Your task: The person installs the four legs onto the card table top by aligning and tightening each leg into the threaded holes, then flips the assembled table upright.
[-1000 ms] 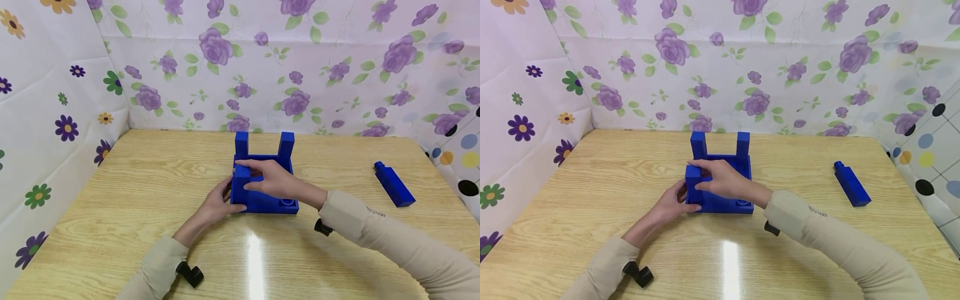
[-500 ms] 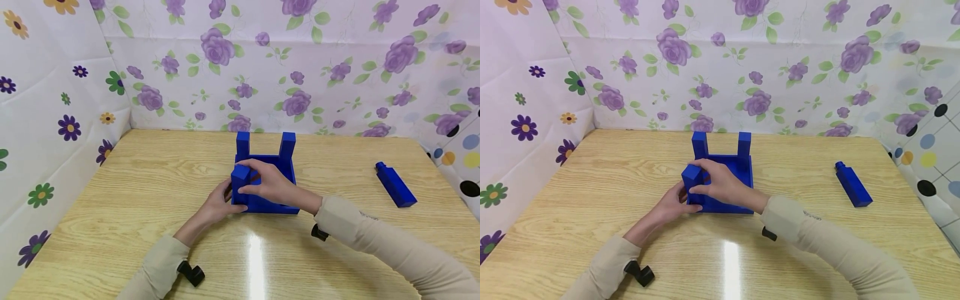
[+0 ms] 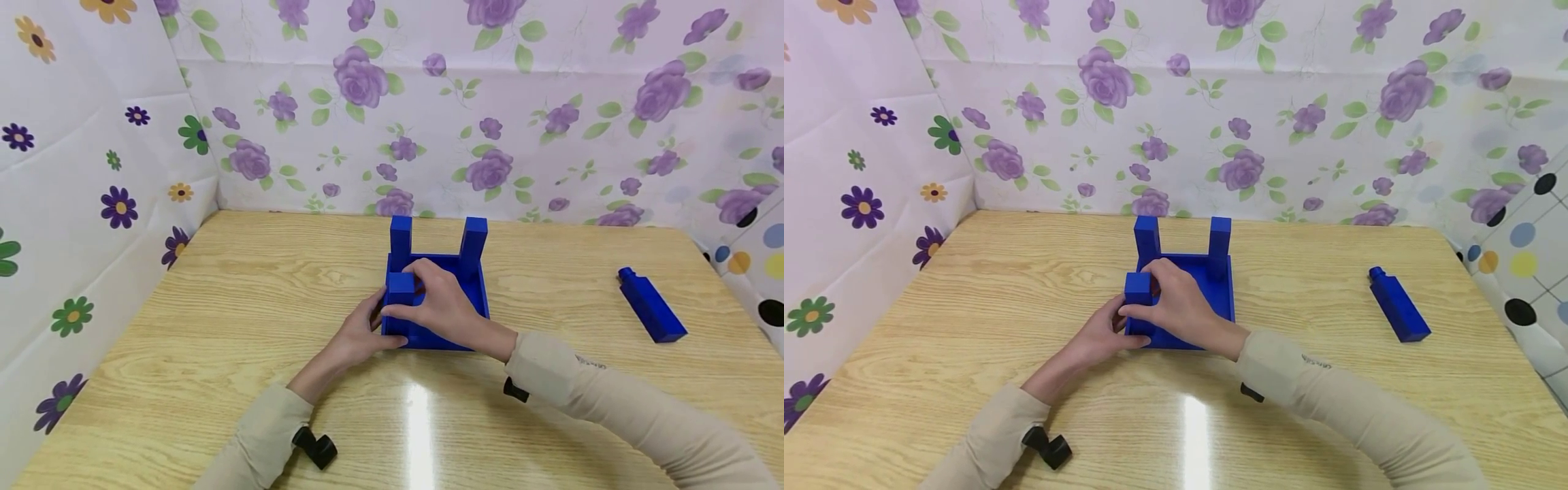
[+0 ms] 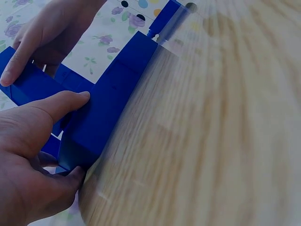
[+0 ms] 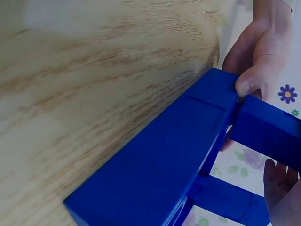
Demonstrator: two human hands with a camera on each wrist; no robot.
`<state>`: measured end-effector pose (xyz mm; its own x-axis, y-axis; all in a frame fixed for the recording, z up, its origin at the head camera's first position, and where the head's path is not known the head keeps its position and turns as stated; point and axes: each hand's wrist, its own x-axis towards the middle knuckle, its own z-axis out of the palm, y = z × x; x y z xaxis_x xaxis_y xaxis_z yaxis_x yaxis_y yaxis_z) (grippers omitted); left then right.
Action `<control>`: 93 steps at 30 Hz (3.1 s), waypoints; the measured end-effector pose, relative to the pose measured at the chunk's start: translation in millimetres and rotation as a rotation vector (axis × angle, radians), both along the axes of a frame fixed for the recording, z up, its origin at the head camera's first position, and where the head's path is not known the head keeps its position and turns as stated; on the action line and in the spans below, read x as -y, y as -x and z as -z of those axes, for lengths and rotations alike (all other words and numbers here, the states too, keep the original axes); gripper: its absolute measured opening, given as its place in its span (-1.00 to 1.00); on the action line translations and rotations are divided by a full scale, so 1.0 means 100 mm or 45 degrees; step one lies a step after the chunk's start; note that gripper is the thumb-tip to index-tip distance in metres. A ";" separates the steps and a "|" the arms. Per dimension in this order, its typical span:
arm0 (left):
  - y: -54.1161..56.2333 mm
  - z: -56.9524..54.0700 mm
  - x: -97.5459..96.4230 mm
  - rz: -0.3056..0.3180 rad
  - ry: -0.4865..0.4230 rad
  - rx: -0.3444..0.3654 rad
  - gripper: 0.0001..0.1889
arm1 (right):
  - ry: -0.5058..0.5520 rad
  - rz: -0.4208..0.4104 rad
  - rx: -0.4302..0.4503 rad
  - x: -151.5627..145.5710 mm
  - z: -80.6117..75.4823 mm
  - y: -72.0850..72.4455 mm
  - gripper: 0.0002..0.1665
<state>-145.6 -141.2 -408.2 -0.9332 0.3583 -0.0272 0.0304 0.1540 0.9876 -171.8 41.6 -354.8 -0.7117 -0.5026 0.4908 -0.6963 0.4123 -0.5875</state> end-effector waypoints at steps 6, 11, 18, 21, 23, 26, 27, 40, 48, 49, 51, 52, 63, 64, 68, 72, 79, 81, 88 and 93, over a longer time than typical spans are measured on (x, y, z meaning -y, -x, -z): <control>0.00 0.00 0.00 0.024 -0.020 -0.017 0.00 | -0.026 -0.022 0.008 0.00 -0.04 -0.01 -0.39; 0.00 0.01 0.01 0.014 -0.016 -0.002 0.00 | -0.053 -0.050 0.118 -0.02 -0.09 0.00 -0.32; 0.00 0.01 0.00 0.013 -0.034 0.023 0.03 | -0.037 -0.280 0.490 -0.17 -0.27 0.10 -0.24; 0.00 0.00 -0.01 0.004 -0.033 0.006 0.03 | 0.001 -0.429 0.631 -0.22 -0.33 0.18 -0.26; 0.00 -0.01 -0.01 -0.003 -0.019 0.007 0.02 | 0.031 -0.504 0.710 -0.24 -0.37 0.22 -0.27; 0.00 -0.01 -0.01 0.001 -0.010 0.018 0.02 | 0.062 -0.558 0.801 -0.25 -0.39 0.25 -0.32; 0.00 -0.01 0.00 0.005 -0.005 0.022 0.02 | 0.056 -0.562 0.817 -0.26 -0.40 0.26 -0.34; 0.00 -0.01 0.01 0.041 -0.014 0.006 0.02 | -0.055 -0.518 0.828 -0.24 -0.41 0.34 -0.37; -0.01 -0.02 0.01 0.051 -0.023 0.001 0.02 | -0.086 -0.452 0.686 -0.23 -0.36 0.30 -0.42; -0.01 -0.01 0.01 0.049 -0.023 -0.002 0.02 | -0.087 -0.436 0.657 -0.22 -0.35 0.29 -0.42; 0.00 -0.01 0.00 0.043 -0.019 -0.008 0.02 | -0.089 -0.397 0.597 -0.21 -0.35 0.26 -0.42; 0.00 -0.01 0.00 0.043 -0.021 -0.013 0.02 | -0.092 -0.373 0.566 -0.21 -0.34 0.24 -0.41; 0.01 0.00 0.00 0.044 -0.024 -0.028 -0.01 | -0.027 -0.155 0.276 -0.10 -0.26 0.06 -0.45; 0.01 0.00 0.01 0.043 -0.023 -0.029 -0.01 | -0.019 -0.144 0.250 -0.09 -0.25 0.04 -0.45; 0.00 0.00 0.00 0.038 -0.021 -0.032 0.00 | -0.022 -0.094 0.115 -0.05 -0.22 -0.01 -0.48; 0.00 0.00 0.01 0.034 -0.021 -0.031 0.00 | -0.052 -0.045 -0.019 -0.02 -0.19 -0.04 -0.48; 0.02 0.02 0.01 0.054 -0.054 -0.051 -0.02 | -0.033 -0.006 -0.076 0.02 -0.18 -0.07 -0.48; 0.02 0.02 0.01 0.052 -0.057 -0.052 -0.03 | -0.026 -0.001 -0.057 0.03 -0.18 -0.07 -0.49; 0.02 0.03 0.02 0.055 -0.048 -0.052 -0.05 | -0.069 -0.017 0.126 0.05 -0.24 -0.06 -0.51; 0.02 0.02 0.01 0.055 -0.045 -0.046 -0.02 | -0.182 -0.145 0.360 -0.04 -0.31 0.02 -0.33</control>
